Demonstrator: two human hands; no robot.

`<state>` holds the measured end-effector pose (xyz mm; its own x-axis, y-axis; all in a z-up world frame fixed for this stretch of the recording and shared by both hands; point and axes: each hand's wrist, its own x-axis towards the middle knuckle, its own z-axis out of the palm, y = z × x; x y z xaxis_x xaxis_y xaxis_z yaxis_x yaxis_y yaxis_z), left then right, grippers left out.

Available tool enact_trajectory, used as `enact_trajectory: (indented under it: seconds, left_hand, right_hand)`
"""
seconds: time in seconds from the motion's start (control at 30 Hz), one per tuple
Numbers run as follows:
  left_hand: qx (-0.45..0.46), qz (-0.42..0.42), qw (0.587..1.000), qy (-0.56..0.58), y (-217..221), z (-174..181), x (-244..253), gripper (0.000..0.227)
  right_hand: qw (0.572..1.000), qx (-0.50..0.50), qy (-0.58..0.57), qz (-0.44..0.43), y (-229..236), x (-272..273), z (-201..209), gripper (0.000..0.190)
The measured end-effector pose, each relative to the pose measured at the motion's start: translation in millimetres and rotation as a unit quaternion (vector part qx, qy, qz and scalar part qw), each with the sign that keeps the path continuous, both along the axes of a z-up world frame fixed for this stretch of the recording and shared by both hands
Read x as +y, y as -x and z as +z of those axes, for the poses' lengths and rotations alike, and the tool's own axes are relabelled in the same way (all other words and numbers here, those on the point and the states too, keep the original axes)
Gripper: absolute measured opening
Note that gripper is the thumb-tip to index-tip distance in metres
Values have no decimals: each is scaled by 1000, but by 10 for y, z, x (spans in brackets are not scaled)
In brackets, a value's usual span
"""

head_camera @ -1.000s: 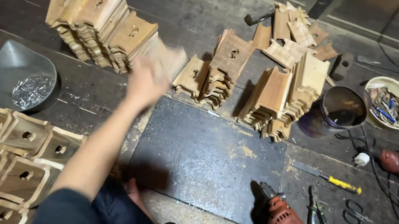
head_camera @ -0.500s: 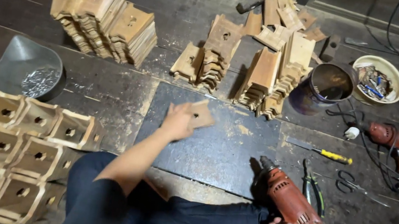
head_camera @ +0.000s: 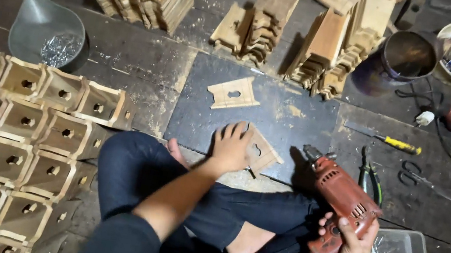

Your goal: The person is using a power drill to create holes in small, decorative wooden panels while sitting on the floor of a workshop.

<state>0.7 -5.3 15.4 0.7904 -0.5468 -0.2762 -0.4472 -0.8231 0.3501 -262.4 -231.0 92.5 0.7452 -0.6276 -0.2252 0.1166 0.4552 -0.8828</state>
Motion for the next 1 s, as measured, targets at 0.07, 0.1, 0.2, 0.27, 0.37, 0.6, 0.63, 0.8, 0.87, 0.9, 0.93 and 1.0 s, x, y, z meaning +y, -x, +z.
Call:
enact_trajectory:
  seconds: [0.07, 0.1, 0.2, 0.27, 0.37, 0.6, 0.63, 0.8, 0.87, 0.9, 0.93, 1.0]
  left_hand:
    - [56, -4, 998, -35, 143, 37, 4, 83]
    - [107, -8, 992, -69, 222, 57, -2, 84]
    - [100, -8, 993, -60, 140, 5, -62, 85]
    - [103, 52, 993, -37, 253, 34, -65, 87]
    - [104, 108, 989, -2, 240, 4, -60, 90]
    - [110, 119, 986, 42, 187, -138, -4, 84]
    - [114, 121, 985, 42, 169, -121, -3, 84]
    - [113, 107, 987, 27, 130, -109, 8, 89]
    - [112, 108, 987, 26, 133, -113, 11, 89]
    - [108, 108, 988, 26, 134, -114, 7, 89]
    - [109, 108, 988, 26, 135, -116, 8, 89]
    - [99, 119, 987, 39, 138, -117, 6, 88]
  right_hand:
    - [999, 18, 33, 23, 5, 24, 148, 57]
    - [996, 31, 68, 47, 8, 24, 227, 56]
    - [983, 98, 121, 95, -63, 85, 515, 65]
    - [980, 118, 120, 110, -25, 101, 479, 70]
    - [975, 127, 124, 137, -127, 92, 410, 75]
    - [952, 197, 161, 168, -424, 216, 389, 74]
    - [951, 201, 161, 171, -458, 223, 406, 74]
    - [942, 211, 180, 189, -532, 261, 394, 74]
    - [938, 214, 194, 191, -565, 306, 449, 75]
    - [935, 216, 208, 190, -579, 325, 474, 75]
    - [935, 217, 208, 191, -574, 325, 470, 75]
    - [928, 226, 222, 195, -566, 320, 463, 78]
